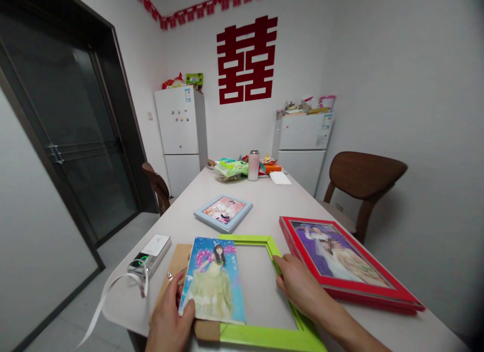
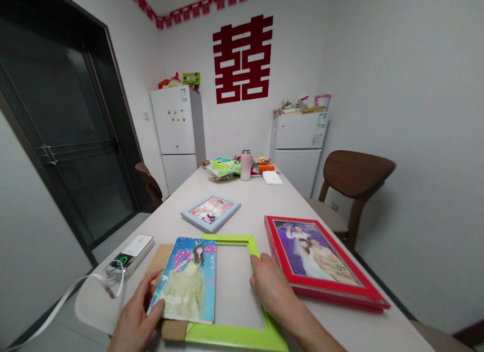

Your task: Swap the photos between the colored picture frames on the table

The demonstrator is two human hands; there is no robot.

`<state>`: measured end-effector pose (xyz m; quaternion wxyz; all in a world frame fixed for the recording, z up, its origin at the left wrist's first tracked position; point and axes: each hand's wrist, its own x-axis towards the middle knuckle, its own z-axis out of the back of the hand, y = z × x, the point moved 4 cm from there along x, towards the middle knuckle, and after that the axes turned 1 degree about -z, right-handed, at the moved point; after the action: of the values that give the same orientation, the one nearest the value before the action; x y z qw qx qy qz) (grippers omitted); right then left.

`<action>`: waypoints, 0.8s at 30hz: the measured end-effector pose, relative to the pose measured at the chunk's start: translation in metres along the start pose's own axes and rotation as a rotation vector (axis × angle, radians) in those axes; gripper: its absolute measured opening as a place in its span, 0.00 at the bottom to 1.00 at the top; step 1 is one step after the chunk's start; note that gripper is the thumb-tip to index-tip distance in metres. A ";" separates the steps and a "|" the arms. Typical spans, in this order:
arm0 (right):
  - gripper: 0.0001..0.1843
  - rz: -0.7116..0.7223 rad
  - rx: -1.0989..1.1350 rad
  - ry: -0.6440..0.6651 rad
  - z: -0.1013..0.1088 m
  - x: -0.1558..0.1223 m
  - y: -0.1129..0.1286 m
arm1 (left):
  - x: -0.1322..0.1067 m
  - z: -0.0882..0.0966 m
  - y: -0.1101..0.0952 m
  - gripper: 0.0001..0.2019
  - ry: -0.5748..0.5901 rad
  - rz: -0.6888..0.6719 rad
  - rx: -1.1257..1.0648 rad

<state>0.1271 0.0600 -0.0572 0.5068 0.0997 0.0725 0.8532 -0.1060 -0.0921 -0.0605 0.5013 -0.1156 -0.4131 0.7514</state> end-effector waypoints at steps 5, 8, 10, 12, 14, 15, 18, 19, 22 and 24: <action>0.21 0.012 -0.027 -0.022 -0.001 -0.001 -0.001 | -0.003 -0.001 -0.005 0.20 0.022 -0.165 0.250; 0.23 0.032 -0.021 -0.065 0.003 -0.003 0.004 | -0.005 0.000 -0.003 0.20 0.022 -0.185 0.329; 0.24 0.067 0.087 -0.093 0.006 -0.004 0.013 | -0.005 0.001 -0.003 0.19 0.009 -0.195 0.349; 0.25 0.088 0.317 -0.082 0.007 -0.003 0.026 | -0.004 0.000 -0.007 0.19 -0.006 -0.232 0.361; 0.26 0.047 0.639 -0.003 0.003 -0.001 0.041 | -0.003 -0.004 -0.014 0.19 -0.010 -0.310 0.373; 0.27 -0.010 0.800 0.037 0.000 0.000 0.049 | -0.003 -0.008 -0.019 0.19 0.001 -0.360 0.377; 0.26 -0.157 1.245 0.291 -0.015 0.002 0.074 | -0.005 -0.025 -0.028 0.22 0.086 -0.503 0.383; 0.21 -0.183 1.283 0.297 -0.016 0.004 0.080 | -0.005 -0.031 -0.029 0.24 0.123 -0.544 0.385; 0.13 -0.267 1.380 0.246 -0.013 0.010 0.088 | -0.001 -0.044 -0.027 0.29 0.165 -0.664 0.382; 0.11 -0.298 1.432 0.170 -0.003 0.012 0.090 | 0.007 -0.046 -0.025 0.31 0.144 -0.752 0.323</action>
<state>0.0443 0.0272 -0.0385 0.4205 0.3289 0.6638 0.5238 -0.0655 -0.0590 -0.0693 0.7801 0.0710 -0.2674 0.5611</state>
